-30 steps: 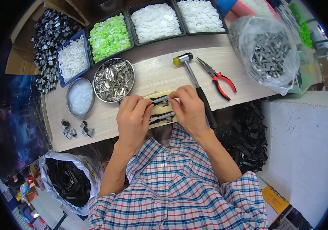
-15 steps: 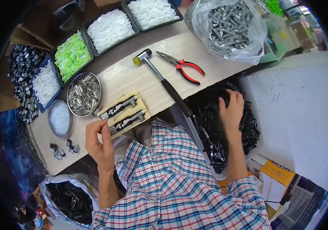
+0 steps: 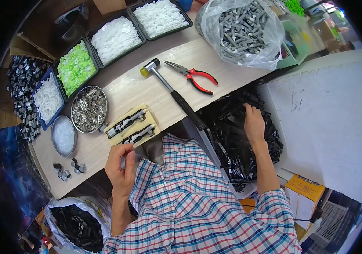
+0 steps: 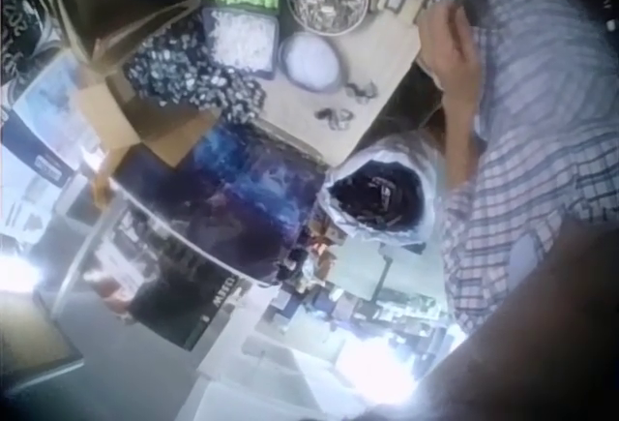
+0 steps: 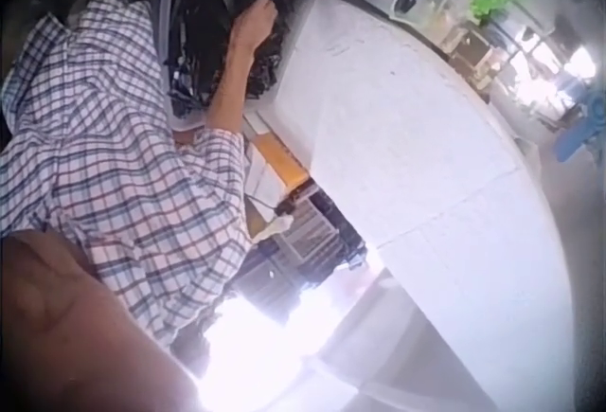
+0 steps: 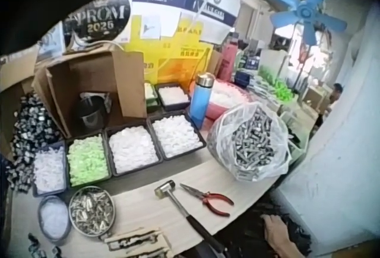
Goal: Assembling small components and terminals into black housings at a factory workbench using a hammer and pliers.
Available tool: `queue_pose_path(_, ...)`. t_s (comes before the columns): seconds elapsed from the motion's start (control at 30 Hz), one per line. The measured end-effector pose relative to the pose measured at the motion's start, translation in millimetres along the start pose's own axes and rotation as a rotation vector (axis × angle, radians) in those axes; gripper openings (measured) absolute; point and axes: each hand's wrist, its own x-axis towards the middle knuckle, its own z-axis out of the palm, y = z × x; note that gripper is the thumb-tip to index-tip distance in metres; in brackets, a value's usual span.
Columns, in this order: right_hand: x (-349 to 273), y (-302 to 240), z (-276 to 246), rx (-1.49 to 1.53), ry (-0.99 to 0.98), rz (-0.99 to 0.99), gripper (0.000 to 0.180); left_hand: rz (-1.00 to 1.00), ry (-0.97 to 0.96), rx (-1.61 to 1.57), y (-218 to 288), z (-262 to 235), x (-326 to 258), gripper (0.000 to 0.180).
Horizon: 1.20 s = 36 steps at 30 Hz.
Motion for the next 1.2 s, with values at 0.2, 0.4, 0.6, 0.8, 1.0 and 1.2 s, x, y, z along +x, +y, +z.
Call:
queue_pose_path(0.2, 12, -12, -38, 0.084, 0.053, -0.056, 0.028, 0.049, -0.035, -0.012, 8, 7, 9, 0.017)
queue_pose_path(0.4, 40, -77, -122, 0.084, 0.070, 0.038, 0.025, 0.025, -0.126, -0.149, 18, 10, 13, 0.022)
queue_pose_path(0.6, 43, -177, -147, 1.624, -0.549, 0.008, 0.011, 0.183, -0.207, -0.218, 39, 23, 35, 0.068)
queue_pose_path(0.8, 49, -246, -103, 2.037, -0.582, -0.084, 0.019, -0.133, -0.420, -0.273, 32, 5, 19, 0.049)
queue_pose_path(1.0, 44, -268, -84, 1.500, 0.001, -0.424, 0.021, -0.584, -0.326, -0.712, 10, 2, -12, 0.028)
queue_pose_path(1.2, 40, -280, -72, 1.455, 0.342, -0.155, 0.028, -0.811, -0.147, -1.346, 22, -1, -12, 0.028)
